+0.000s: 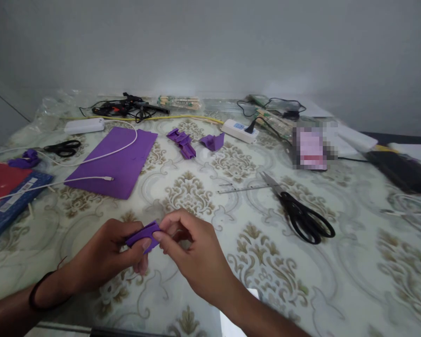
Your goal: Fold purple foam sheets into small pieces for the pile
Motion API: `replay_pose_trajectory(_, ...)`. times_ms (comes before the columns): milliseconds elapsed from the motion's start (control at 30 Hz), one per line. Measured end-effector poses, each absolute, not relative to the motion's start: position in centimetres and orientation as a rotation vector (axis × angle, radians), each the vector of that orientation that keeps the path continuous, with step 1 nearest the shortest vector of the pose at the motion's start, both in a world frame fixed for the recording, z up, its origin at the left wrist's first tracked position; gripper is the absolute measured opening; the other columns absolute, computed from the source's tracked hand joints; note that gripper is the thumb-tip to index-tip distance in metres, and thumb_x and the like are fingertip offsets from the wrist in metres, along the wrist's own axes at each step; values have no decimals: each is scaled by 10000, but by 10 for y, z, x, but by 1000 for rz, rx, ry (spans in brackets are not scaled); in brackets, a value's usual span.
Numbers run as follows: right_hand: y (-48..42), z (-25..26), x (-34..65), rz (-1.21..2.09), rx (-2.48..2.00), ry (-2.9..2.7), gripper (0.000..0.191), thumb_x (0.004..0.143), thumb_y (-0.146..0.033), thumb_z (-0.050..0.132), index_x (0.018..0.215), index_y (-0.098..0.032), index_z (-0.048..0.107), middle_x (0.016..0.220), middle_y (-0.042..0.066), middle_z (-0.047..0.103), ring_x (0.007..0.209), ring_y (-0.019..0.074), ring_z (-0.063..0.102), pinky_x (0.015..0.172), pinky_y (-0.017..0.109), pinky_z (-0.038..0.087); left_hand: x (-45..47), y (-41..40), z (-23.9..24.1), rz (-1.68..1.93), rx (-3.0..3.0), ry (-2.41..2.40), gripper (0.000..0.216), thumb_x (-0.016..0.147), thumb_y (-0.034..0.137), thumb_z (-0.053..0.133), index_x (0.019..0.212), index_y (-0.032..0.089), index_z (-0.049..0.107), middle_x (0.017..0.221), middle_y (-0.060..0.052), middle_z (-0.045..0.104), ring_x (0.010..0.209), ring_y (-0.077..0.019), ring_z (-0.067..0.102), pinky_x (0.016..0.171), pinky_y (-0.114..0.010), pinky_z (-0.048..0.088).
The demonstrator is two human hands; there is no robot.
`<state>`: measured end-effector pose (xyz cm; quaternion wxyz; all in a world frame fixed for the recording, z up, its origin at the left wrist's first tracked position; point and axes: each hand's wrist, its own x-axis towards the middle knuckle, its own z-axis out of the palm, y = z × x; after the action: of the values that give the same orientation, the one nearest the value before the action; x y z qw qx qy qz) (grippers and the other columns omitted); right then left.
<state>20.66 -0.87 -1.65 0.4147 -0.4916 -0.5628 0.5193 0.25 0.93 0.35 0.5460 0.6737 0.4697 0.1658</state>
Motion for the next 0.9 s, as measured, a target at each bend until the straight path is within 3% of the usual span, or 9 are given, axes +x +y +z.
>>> replay_pose_trajectory(167, -10, -18, 206, 1181, -1198, -1435, 87, 908, -268, 758, 854, -237, 698, 827, -5, 726, 694, 142, 672, 647, 258, 551, 4, 9, 6, 421, 1617, 1147, 247, 922, 341, 643, 736, 178, 650, 592, 17, 693, 540, -127, 622, 531, -202, 435)
replay_pose_trajectory(567, -8, -18, 204, 1261, -1239, -1341, 110, 879, -303, 795, 877, -234, 709, 705, -25, 710, 607, 141, 679, 590, 250, 551, 6, 7, 2, 505, 1786, 1159, 259, 898, 262, 645, 680, 189, 525, 589, 66, 423, 549, -91, 376, 521, -215, 299)
replay_pose_trajectory(900, -9, -18, 205, 1195, -1246, -1393, 86, 872, -262, 794, 860, -236, 713, 773, -13, 710, 668, 139, 672, 580, 230, 534, 5, 7, 0, 512, 1842, 1147, 292, 958, 283, 614, 698, 185, 522, 598, 73, 401, 554, -88, 344, 516, -219, 278)
